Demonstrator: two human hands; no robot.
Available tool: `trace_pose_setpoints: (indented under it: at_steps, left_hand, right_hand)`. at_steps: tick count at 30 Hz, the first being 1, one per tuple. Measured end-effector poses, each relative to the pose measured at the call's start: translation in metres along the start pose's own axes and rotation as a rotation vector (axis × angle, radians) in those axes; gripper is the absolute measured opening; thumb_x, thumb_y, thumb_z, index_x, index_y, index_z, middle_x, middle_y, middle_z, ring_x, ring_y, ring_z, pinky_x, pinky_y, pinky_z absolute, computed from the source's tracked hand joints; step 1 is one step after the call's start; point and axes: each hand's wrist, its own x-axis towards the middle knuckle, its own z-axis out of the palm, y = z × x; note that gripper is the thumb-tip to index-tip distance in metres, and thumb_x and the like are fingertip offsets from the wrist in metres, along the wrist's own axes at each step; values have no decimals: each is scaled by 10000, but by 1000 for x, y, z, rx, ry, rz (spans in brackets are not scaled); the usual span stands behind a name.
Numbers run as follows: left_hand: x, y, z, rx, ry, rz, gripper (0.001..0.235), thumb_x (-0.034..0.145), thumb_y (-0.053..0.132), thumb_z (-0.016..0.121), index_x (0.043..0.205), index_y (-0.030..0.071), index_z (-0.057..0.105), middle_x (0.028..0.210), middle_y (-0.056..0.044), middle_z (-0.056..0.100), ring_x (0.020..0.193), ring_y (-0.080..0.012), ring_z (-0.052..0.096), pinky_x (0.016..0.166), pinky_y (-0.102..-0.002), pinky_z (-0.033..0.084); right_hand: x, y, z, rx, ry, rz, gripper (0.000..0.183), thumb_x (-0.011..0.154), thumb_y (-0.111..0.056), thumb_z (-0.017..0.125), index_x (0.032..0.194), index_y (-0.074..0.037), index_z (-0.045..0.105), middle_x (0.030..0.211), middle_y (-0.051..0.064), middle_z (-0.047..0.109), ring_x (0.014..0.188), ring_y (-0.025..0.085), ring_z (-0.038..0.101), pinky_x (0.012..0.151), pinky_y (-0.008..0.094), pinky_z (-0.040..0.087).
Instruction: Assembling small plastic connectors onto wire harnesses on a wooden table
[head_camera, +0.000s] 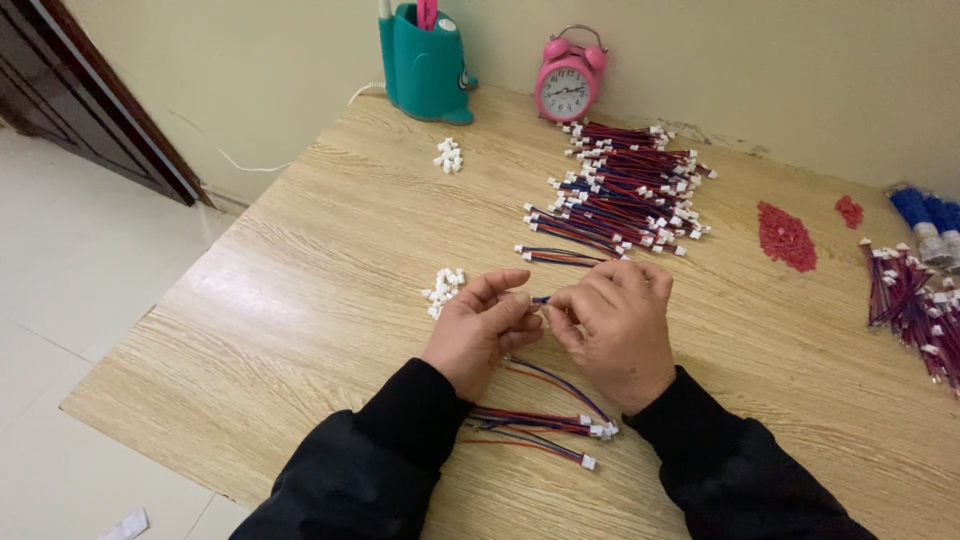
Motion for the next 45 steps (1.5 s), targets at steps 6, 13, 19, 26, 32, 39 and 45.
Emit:
trace_pose_setpoints:
  at_steps: [6, 13, 19, 26, 32, 39, 45]
  left_hand:
    - [0, -1, -1, -29, -15, -14, 343, 873, 50, 665, 1207, 22, 596, 859, -132, 698, 767, -258, 734, 717, -378, 634]
    - [2, -7, -1, 58, -46, 48, 321, 882, 51, 663, 1193, 1, 602, 830, -103, 683, 745, -222, 728, 707, -357, 641]
    - [8, -10, -1, 99, -33, 75, 286, 894, 54, 657, 1171, -9, 626, 815, -109, 685, 723, -217, 726, 713, -361, 643]
    - [23, -12, -15, 545, 64, 259, 234, 890, 90, 677, 1120, 49, 696, 930, -128, 731, 826, -185, 715, 748, -304, 606]
    - [-8, 10, 10, 729, 22, 347, 320, 892, 55, 616, 1207, 79, 662, 1326, -206, 554, 970, -289, 586, 825, -358, 515]
    - [3, 2, -2, 825, -54, 412, 218, 872, 113, 675, 1079, 146, 736, 946, -75, 732, 645, -149, 709, 549, -247, 576]
    - [-21, 16, 11, 978, -158, 547, 219, 887, 210, 678, 1088, 141, 729, 890, -83, 745, 838, -258, 731, 713, -341, 586]
  right_hand:
    - [3, -3, -2, 9, 31, 7, 149, 804, -203, 735, 739, -238, 606, 581, -90, 461, 833, 169, 579, 866, 409, 329]
    - [1, -4, -2, 23, -47, 14, 107, 820, -220, 709, 769, -223, 615, 602, -51, 500, 849, 188, 593, 879, 437, 325]
    - [-2, -2, 2, 38, -46, 29, 81, 859, -227, 680, 804, -216, 623, 654, -50, 535, 877, 191, 596, 877, 424, 332]
    - [3, -6, -28, 30, -294, 148, 263, 829, -259, 692, 1087, -252, 638, 1031, -3, 572, 1028, 243, 557, 918, 448, 327]
    - [-26, -9, -60, 100, -792, 316, 202, 793, -360, 710, 922, -205, 701, 919, 69, 678, 944, 327, 654, 819, 488, 460]
    - [-36, -10, -56, 67, -982, 438, 230, 854, -404, 641, 905, -188, 701, 919, 51, 686, 972, 307, 650, 848, 458, 483]
    - [-36, -5, -72, 95, -945, 543, 227, 907, -359, 573, 1028, -202, 686, 982, 55, 685, 1018, 291, 653, 876, 432, 506]
